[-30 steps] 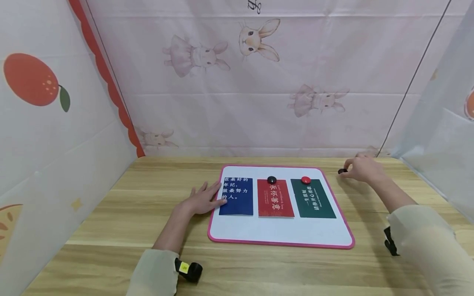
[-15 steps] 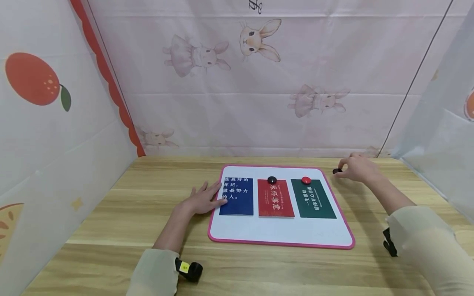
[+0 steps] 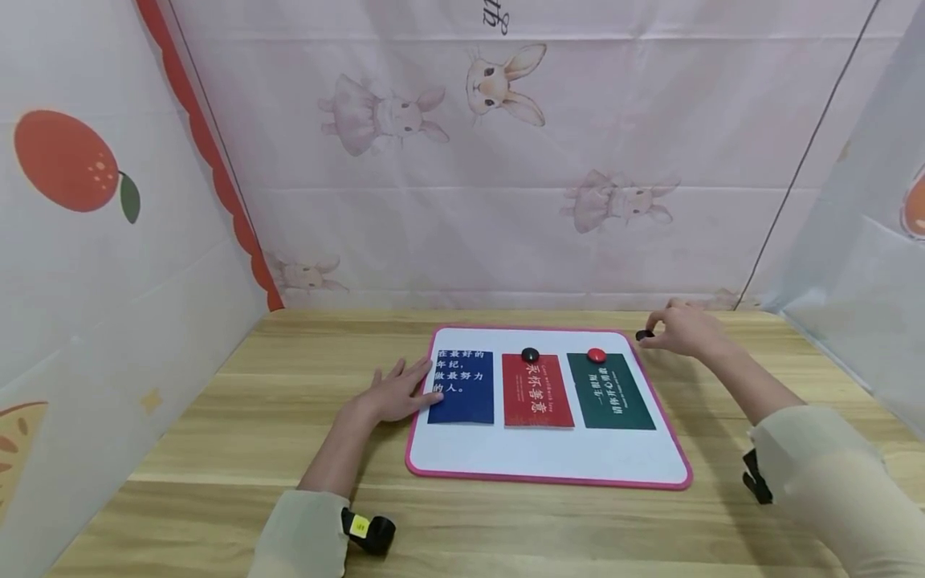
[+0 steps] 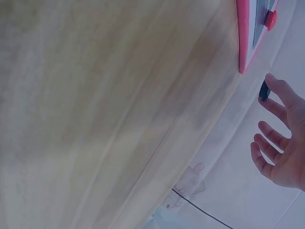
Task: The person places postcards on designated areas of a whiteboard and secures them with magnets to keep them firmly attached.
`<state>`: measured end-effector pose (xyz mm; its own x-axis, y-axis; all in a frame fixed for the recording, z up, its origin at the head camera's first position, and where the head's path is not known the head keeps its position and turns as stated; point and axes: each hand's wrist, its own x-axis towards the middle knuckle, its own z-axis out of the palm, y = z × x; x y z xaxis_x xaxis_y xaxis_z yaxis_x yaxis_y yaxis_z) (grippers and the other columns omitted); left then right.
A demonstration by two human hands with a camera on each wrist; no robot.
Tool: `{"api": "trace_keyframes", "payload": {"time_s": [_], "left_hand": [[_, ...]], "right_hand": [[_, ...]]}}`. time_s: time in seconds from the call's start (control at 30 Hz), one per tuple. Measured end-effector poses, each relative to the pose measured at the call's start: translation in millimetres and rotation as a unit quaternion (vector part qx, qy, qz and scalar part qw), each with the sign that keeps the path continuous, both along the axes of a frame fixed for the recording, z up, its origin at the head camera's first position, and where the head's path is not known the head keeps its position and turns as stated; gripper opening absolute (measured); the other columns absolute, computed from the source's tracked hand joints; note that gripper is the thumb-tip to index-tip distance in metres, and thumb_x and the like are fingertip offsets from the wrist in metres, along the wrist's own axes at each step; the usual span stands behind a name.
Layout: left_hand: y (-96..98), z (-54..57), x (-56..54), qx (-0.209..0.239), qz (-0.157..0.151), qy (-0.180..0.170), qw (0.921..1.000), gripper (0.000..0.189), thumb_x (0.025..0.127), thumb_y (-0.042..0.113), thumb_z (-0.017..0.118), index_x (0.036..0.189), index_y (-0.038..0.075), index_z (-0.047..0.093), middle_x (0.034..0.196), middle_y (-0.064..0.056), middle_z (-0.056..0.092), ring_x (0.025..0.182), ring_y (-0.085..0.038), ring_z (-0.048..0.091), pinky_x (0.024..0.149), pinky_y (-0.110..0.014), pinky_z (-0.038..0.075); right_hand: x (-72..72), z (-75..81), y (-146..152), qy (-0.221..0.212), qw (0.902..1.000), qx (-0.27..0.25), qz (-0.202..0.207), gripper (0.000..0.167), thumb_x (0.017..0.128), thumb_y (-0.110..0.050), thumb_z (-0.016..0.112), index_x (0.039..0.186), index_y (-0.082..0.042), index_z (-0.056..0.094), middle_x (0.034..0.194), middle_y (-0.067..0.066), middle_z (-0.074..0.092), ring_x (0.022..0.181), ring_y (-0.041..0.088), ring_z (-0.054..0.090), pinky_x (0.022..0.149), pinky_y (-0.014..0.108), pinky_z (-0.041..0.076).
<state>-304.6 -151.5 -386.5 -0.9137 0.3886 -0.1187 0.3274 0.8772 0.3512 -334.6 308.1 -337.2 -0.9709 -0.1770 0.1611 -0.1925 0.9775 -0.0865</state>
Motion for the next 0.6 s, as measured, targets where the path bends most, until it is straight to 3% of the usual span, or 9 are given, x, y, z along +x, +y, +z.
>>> {"api": "trace_keyframes", "payload": {"time_s": [0.6], "left_hand": [[-0.7,-3.5,-2.0,-0.002,-0.003,0.002,1.0000,0.074,0.091,0.054,0.045,0.147,0.013,0.021,0.151,-0.007,0.017,0.136,-0.035,0.003,0.103,-0.057,-0.003]], "right_hand": [[3.9,0.1,-13.7,0.025,0.9991,-0.001,0.033,0.032,0.074,-0.032,0.076,0.092,-0.006,0.070,0.092,0.020,0.053,0.084,0.035,0.046,0.065,0.043,0.044]]}}
